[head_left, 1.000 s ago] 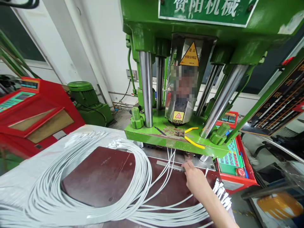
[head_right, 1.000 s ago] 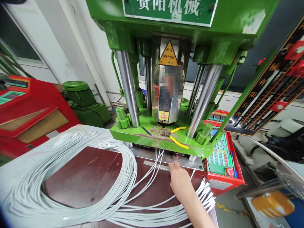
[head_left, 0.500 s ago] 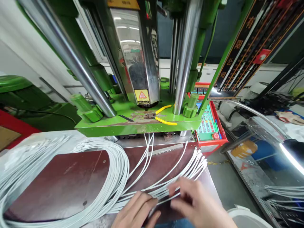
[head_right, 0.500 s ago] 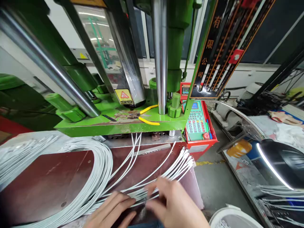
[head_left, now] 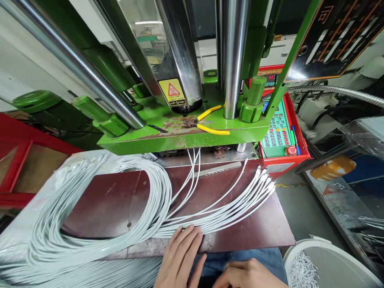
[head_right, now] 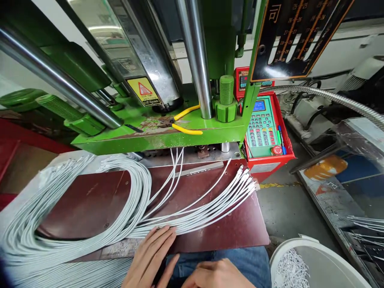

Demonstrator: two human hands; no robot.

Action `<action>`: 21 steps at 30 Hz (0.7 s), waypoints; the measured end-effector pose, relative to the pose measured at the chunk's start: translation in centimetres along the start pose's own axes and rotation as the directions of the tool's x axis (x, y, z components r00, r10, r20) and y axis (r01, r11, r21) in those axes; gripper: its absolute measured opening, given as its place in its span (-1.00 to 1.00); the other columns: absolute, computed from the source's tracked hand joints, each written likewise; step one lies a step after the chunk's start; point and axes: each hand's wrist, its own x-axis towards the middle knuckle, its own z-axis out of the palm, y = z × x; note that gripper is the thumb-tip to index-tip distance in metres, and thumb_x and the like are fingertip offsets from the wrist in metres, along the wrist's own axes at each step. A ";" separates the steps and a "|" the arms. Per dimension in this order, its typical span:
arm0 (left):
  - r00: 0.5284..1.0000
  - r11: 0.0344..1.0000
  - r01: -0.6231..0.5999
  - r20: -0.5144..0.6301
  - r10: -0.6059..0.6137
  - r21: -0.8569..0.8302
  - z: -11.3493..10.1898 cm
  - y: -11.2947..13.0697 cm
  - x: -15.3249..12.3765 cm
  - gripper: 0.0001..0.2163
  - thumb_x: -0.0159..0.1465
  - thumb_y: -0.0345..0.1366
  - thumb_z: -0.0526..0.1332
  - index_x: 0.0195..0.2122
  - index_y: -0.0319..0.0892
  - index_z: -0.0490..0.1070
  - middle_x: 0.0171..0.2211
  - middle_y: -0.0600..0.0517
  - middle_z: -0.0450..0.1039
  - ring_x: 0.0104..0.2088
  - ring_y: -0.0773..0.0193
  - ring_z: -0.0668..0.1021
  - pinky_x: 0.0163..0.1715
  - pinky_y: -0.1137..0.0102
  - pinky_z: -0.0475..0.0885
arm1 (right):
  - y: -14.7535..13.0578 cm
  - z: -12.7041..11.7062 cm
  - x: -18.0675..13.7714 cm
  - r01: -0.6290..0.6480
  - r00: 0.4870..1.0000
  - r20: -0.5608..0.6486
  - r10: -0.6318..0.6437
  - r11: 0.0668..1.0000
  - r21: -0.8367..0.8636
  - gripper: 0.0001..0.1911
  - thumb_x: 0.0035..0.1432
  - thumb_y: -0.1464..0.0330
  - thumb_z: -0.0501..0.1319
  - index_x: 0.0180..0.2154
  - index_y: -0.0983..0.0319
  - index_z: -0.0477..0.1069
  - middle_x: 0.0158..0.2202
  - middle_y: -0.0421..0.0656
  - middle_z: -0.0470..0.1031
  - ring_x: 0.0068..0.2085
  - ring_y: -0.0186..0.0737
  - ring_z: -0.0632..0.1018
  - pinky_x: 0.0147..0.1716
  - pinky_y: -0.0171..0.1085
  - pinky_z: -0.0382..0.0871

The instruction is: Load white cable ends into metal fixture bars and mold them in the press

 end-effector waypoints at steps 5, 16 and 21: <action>0.999 0.999 -0.033 -0.026 0.032 -0.032 -0.3 -0.4 0.5 -0.62 0.19 -0.54 0.18 0.06 -0.44 0.26 -0.01 -0.17 0.36 0.12 0.03 0.30 0.08 0.06 0.22 | 0.7 1.3 1.0 0.025 0.999 0.049 -0.018 0.990 -0.137 -0.68 0.27 0.21 0.02 -0.12 0.19 0.46 -0.29 -0.21 0.45 -0.30 -0.49 0.45 -0.36 -0.52 0.17; 0.989 0.986 -0.148 -0.002 0.149 -0.082 0.9 0.3 2.2 -0.58 0.18 -0.51 0.17 0.09 -0.41 0.25 0.02 -0.12 0.36 0.13 0.01 0.26 0.12 0.05 0.15 | 0.9 1.5 0.9 -0.064 0.992 0.095 0.084 0.979 -0.192 -0.82 0.18 0.39 0.14 -0.19 0.29 0.45 -0.26 -0.21 0.47 -0.28 -0.50 0.46 -0.38 -0.53 0.14; 0.984 0.983 -0.172 0.034 0.174 -0.059 1.4 0.4 2.7 -0.54 0.20 -0.48 0.16 0.14 -0.45 0.19 0.12 -0.16 0.24 0.20 -0.08 0.18 0.12 0.05 0.17 | 1.6 1.7 0.9 -0.094 0.991 0.079 0.112 0.974 -0.204 -0.86 0.14 0.43 0.18 -0.24 0.33 0.44 -0.26 -0.20 0.47 -0.29 -0.49 0.47 -0.42 -0.53 0.10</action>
